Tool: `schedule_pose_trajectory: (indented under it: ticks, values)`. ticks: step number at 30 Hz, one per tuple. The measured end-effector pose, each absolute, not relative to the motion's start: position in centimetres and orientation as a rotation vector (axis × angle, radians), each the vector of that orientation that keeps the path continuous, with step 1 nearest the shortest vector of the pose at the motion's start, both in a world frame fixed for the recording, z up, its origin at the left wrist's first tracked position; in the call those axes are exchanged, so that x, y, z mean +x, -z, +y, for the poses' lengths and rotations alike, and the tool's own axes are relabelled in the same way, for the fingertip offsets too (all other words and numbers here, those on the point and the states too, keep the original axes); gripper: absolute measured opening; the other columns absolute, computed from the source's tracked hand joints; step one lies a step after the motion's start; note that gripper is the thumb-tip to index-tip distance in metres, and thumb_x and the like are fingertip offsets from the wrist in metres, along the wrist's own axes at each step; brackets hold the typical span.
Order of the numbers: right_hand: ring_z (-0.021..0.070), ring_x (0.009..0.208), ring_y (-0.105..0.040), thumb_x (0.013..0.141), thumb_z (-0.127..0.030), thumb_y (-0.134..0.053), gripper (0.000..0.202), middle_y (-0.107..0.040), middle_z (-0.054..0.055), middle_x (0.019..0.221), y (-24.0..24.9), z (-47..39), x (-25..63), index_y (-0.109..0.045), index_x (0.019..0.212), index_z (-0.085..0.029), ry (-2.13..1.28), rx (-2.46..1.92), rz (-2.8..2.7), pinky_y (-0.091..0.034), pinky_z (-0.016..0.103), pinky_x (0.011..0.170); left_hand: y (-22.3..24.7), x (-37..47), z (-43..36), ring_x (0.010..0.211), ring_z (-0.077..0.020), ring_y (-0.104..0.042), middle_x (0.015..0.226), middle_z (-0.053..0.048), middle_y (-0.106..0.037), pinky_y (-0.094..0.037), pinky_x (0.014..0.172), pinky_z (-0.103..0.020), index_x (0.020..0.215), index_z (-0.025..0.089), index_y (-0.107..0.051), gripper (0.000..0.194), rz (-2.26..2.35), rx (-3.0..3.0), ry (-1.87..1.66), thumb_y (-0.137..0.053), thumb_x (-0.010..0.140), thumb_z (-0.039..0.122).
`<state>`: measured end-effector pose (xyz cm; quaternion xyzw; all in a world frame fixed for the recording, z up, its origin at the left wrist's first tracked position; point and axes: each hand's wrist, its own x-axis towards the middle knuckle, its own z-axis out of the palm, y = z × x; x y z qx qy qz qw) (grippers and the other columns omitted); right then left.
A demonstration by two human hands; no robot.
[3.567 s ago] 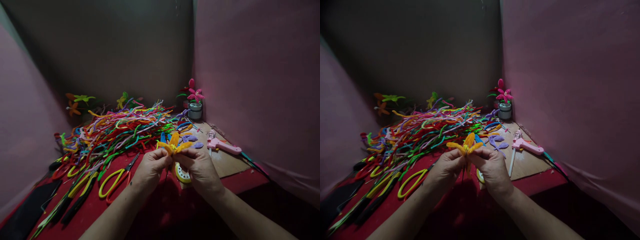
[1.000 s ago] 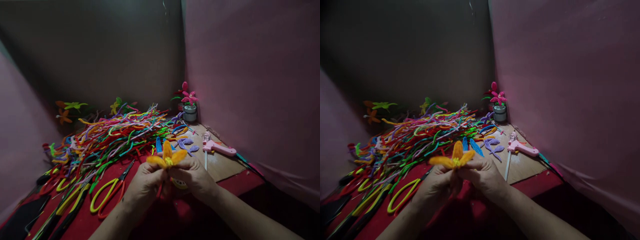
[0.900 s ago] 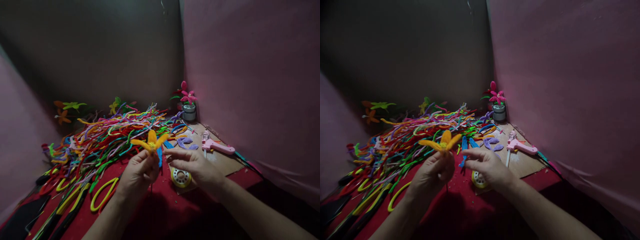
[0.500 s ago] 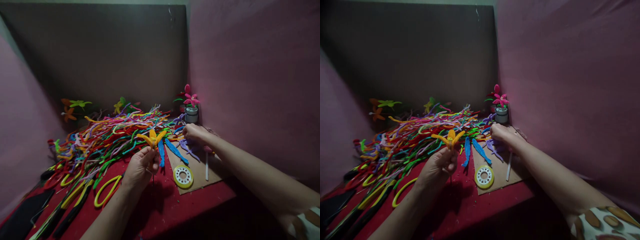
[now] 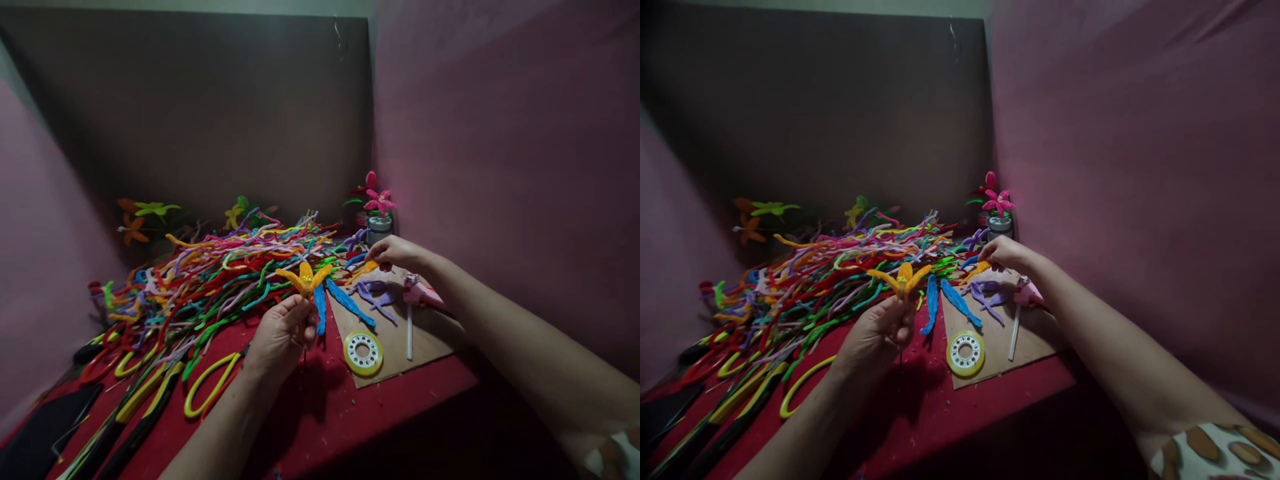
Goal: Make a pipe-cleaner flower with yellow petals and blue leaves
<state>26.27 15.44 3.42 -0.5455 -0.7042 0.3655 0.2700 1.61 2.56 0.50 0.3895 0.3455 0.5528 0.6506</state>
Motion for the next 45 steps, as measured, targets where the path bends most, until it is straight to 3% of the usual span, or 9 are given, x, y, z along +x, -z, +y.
schedule_pose_trajectory:
  ticks: [9,14,18,27,30,33,37,41,45]
  values:
    - [0.0078,0.045,-0.052,0.059,-0.006,-0.049,0.020,-0.062,0.002,0.057,-4.0,11.2,25.8,-0.066,0.067,-0.012,-1.212,-1.143,-1.618,-0.043,0.021,0.046,-0.7,1.7,2.5,0.050,-0.0064,-0.052,0.063,-0.001,-0.059,-0.040,0.046,-0.016,0.072,0.011,-0.065,0.018,0.795,0.930,-1.305,-0.072,0.066,0.026]
    - [0.0055,0.048,-0.051,0.061,-0.007,-0.058,0.018,-0.066,0.004,0.068,-3.7,8.4,24.7,-0.069,0.075,-0.009,-1.576,-0.791,-1.603,-0.039,0.018,0.045,-0.7,2.0,2.3,0.060,-0.0080,-0.053,0.070,-0.004,-0.065,-0.042,0.058,-0.018,0.075,0.009,-0.070,0.022,0.799,0.964,-1.291,-0.077,0.059,0.022]
    - [0.0061,0.046,-0.052,0.062,-0.009,-0.063,0.017,-0.063,0.001,0.063,-3.7,7.2,23.7,-0.066,0.079,-0.011,-1.751,-0.640,-1.527,-0.038,0.018,0.043,0.0,2.3,2.4,0.068,-0.0105,-0.056,0.072,-0.005,-0.067,-0.042,0.065,-0.019,0.076,0.011,-0.071,0.019,0.773,1.012,-1.191,-0.075,0.063,0.024]
    - [0.0051,0.045,-0.049,0.058,-0.007,-0.065,0.017,-0.058,-0.001,0.060,-1.7,6.2,21.7,-0.063,0.074,-0.013,-1.763,-0.676,-1.195,-0.040,0.019,0.046,0.8,2.1,2.7,0.053,-0.0074,-0.050,0.064,-0.002,-0.061,-0.039,0.052,-0.019,0.069,0.011,-0.064,0.016,0.654,0.914,-1.199,-0.073,0.066,0.024]
    - [0.0052,0.045,-0.046,0.057,-0.010,-0.063,0.016,-0.057,-0.001,0.061,-1.3,5.6,21.0,-0.062,0.072,-0.014,-1.685,-0.694,-1.152,-0.039,0.020,0.045,0.7,1.8,2.5,0.052,-0.0076,-0.050,0.064,-0.003,-0.060,-0.039,0.051,-0.019,0.071,0.010,-0.063,0.018,0.630,0.956,-1.136,-0.073,0.065,0.024]
    - [0.0069,0.050,-0.050,0.066,-0.019,-0.059,0.017,-0.061,0.003,0.071,-1.0,4.8,20.9,-0.062,0.082,-0.015,-1.569,-0.743,-1.158,-0.043,0.022,0.051,0.3,1.7,2.4,0.050,-0.0069,-0.050,0.065,-0.003,-0.060,-0.039,0.048,-0.018,0.071,0.009,-0.063,0.018,0.634,0.962,-1.119,-0.073,0.065,0.023]
    - [0.0162,0.066,-0.059,0.081,-0.035,-0.042,0.035,-0.064,0.011,0.089,0.4,3.7,23.4,-0.057,0.103,-0.013,-0.792,-1.205,-1.444,-0.047,0.030,0.061,-0.2,1.6,2.7,0.049,-0.0075,-0.052,0.062,-0.002,-0.061,-0.041,0.047,-0.018,0.067,0.010,-0.062,0.018,0.701,0.916,-1.244,-0.075,0.062,0.021]
    - [0.0265,0.100,-0.050,0.073,-0.019,-0.045,0.040,-0.055,0.016,0.111,2.2,3.4,27.9,-0.055,0.111,-0.012,-0.329,-1.503,-1.533,-0.039,0.038,0.085,-0.4,1.7,3.1,0.049,-0.0081,-0.054,0.061,-0.003,-0.062,-0.043,0.046,-0.018,0.066,0.009,-0.063,0.018,0.708,0.921,-1.278,-0.075,0.060,0.020]
    - [0.0324,0.100,-0.046,0.063,-0.011,-0.049,0.051,-0.058,0.019,0.105,3.4,3.9,30.7,-0.057,0.114,-0.010,-0.077,-1.755,-1.742,-0.033,0.042,0.087,-0.1,1.9,3.2,0.049,-0.0078,-0.054,0.060,-0.003,-0.062,-0.043,0.047,-0.018,0.066,0.008,-0.064,0.016,0.664,0.936,-1.275,-0.074,0.061,0.019]
